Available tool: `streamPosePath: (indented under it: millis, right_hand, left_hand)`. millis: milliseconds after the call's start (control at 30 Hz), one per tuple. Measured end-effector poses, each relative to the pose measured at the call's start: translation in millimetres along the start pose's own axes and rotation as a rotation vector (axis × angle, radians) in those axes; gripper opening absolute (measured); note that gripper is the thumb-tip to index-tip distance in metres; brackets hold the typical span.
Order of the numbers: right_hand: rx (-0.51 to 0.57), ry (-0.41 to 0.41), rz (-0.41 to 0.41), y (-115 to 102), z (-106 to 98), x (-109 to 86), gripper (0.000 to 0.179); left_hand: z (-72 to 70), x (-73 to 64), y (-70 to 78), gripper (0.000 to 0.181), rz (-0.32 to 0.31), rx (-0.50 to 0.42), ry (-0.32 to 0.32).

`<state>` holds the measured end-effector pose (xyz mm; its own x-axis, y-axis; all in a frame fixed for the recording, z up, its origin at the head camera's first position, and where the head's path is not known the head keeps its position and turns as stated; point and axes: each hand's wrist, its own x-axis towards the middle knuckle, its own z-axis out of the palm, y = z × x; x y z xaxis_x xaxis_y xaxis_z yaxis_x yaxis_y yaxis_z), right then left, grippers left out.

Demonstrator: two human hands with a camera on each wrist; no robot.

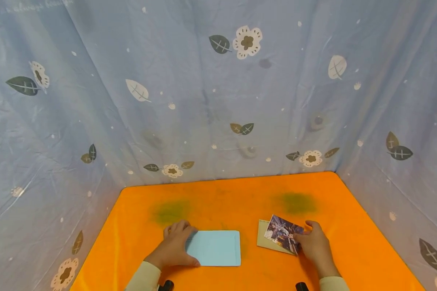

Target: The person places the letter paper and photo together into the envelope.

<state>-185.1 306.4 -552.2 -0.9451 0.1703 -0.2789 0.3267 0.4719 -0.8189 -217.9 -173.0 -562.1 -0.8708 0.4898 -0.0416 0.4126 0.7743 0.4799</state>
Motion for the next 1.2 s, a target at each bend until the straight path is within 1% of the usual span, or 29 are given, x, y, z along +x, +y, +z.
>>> streamPosePath:
  millis: [100, 167, 333, 467, 600, 800, 867, 1000, 1200]
  right_hand:
    - [0.022, 0.013, 0.004, -1.3, 0.6, -1.2, 0.084]
    - [0.013, 0.025, 0.005, -1.9, 0.8, -2.7, 0.079]
    - [-0.019, 0.067, -0.023, -5.1, 0.5, -7.1, 0.073]
    - [0.001, 0.09, -0.047, -7.7, 1.6, -9.5, 0.068]
    - [0.015, 0.113, -0.053, -8.2, 4.0, -10.5, 0.06]
    - [0.061, 0.125, -0.039, -7.9, 5.6, -9.0, 0.054]
    - [0.076, 0.125, -0.041, -7.8, 5.8, -8.1, 0.054]
    - [0.082, 0.127, -0.053, -7.0, 7.0, -7.7, 0.053]
    - [0.101, 0.123, -0.057, -8.3, 8.3, -8.3, 0.053]
  left_hand:
    - [-0.2, 0.0, 0.5, 0.1, 0.005, 0.011, 0.003]
    - [0.0, 0.3, 0.8, 0.099, 0.005, 0.028, 0.001]
    - [-2.5, 0.2, 2.1, 0.099, -0.002, 0.068, 0.016]
    - [-3.7, 0.3, 2.7, 0.1, -0.012, 0.066, 0.034]
    - [-1.2, 1.6, 2.1, 0.1, -0.023, 0.073, 0.047]
    - [-0.5, 3.1, 2.4, 0.089, -0.028, 0.076, 0.065]
    - [-0.9, 3.3, 2.9, 0.09, -0.031, 0.082, 0.06]
    - [-1.3, 3.7, 5.1, 0.099, -0.039, 0.106, 0.043]
    - [-2.6, 3.8, 9.6, 0.1, -0.039, 0.143, 0.01]
